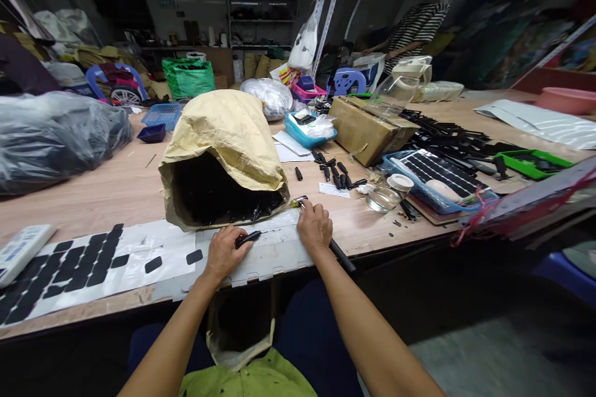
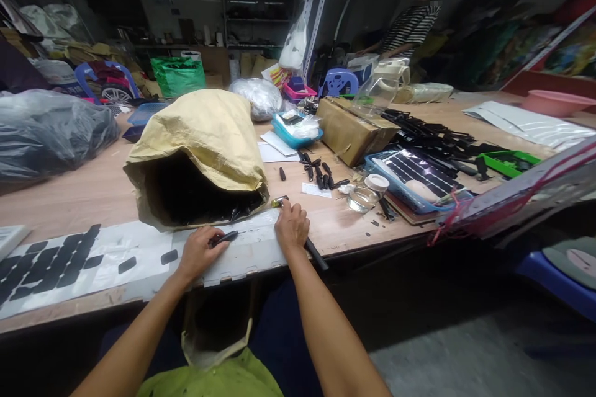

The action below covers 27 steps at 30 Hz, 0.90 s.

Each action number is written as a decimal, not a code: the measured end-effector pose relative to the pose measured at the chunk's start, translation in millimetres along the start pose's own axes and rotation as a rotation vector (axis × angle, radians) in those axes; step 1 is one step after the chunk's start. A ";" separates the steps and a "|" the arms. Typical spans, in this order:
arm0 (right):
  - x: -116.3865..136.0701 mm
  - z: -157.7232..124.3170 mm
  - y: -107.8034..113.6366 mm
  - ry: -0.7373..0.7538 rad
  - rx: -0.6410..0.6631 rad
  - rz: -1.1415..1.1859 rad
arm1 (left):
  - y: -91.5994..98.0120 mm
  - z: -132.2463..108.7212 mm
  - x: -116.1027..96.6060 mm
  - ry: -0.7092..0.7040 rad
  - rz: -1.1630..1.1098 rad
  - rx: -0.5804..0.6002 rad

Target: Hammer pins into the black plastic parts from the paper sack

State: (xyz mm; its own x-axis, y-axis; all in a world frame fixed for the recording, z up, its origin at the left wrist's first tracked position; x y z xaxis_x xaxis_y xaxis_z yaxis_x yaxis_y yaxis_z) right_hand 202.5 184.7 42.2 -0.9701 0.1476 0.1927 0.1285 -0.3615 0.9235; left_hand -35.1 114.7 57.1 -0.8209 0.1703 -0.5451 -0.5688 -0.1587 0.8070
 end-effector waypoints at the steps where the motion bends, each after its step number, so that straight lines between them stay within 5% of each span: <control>1: -0.4 1.2 0.2 -0.005 0.007 0.010 | -0.4 0.7 0.1 -0.009 -0.001 0.010; 7: -2.2 0.1 10.9 -0.030 0.076 0.206 | 1.1 1.4 3.0 0.009 -0.053 0.014; 11: 10.3 -29.6 32.1 0.049 -0.010 0.627 | 0.4 1.6 4.9 0.017 -0.096 -0.008; 14: 29.5 -57.9 44.5 0.180 0.042 0.800 | 0.0 1.6 5.8 0.016 -0.114 -0.015; 27: 56.8 -84.8 45.2 0.309 0.109 0.703 | -2.1 1.5 6.0 0.047 -0.149 -0.003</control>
State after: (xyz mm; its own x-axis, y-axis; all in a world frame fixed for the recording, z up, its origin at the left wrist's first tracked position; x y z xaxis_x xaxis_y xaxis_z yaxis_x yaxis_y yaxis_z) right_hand 135.7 98.8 66.8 -0.6645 -0.3523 0.6590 0.7392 -0.1802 0.6490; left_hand -38.8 117.5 52.4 -0.7290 0.1463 -0.6687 -0.6844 -0.1384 0.7158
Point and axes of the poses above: each hand's wrist, its own z-axis towards the middle knuckle, its own y-axis out of the back of the hand, x = y × z, the point moved 3 cm from there along z, towards the middle knuckle, and after that the axes turned 3 degrees about -x, right-handed, at the moved point
